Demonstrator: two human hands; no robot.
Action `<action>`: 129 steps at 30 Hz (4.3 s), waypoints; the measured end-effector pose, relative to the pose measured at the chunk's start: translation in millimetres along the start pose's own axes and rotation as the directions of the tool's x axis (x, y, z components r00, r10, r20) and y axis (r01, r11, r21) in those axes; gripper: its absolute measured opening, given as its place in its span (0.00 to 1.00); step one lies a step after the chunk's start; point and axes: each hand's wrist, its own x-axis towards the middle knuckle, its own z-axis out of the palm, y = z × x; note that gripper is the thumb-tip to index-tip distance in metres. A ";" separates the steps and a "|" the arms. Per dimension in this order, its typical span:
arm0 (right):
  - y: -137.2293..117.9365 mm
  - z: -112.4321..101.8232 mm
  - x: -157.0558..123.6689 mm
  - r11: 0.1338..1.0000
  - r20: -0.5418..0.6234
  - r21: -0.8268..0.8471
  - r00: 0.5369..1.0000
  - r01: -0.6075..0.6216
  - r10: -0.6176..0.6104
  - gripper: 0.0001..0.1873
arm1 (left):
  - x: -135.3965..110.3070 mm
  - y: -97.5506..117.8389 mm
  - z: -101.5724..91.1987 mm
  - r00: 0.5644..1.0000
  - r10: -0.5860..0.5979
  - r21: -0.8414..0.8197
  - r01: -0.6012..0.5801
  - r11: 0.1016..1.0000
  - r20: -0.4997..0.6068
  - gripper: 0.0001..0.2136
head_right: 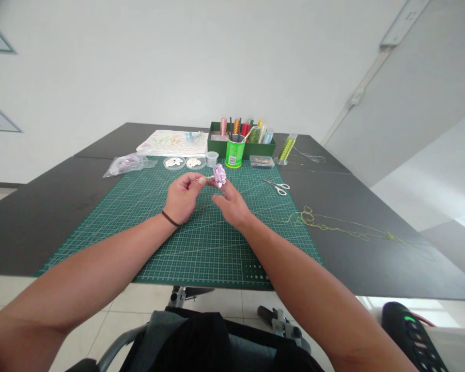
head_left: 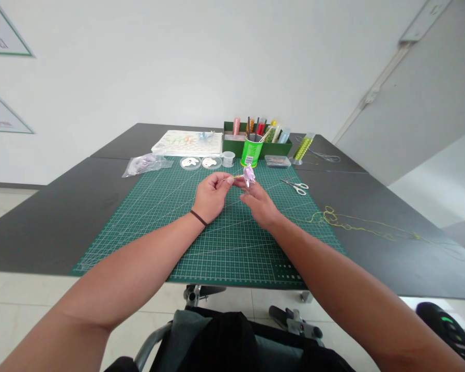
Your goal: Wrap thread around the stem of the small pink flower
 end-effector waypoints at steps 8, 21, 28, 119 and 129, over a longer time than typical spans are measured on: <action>-10.8 14.6 -4.9 0.989 -0.087 0.083 0.988 -0.123 0.130 0.08 | 2.1 -10.4 1.2 0.998 0.000 -0.035 -0.002 0.999 -0.056 0.10; -21.3 7.0 -13.0 0.919 -0.045 -0.394 0.999 0.004 -0.024 0.11 | -0.8 -0.1 -3.9 0.973 0.163 0.381 -0.214 0.900 0.160 0.08; -22.4 4.4 -12.4 0.925 -0.059 -0.380 0.998 0.000 -0.024 0.11 | -3.6 -2.4 -7.3 0.953 0.123 0.546 -0.261 0.796 0.276 0.11; -10.9 -47.0 9.3 0.904 -0.278 -0.404 0.960 -0.139 0.024 0.14 | -6.6 13.9 -12.7 0.775 -0.021 0.306 -0.223 0.926 0.631 0.06; 4.2 -41.3 12.3 0.902 -0.181 -0.377 0.972 -0.210 0.151 0.12 | -8.2 16.4 -13.3 0.784 -0.006 0.244 -0.185 0.952 0.621 0.07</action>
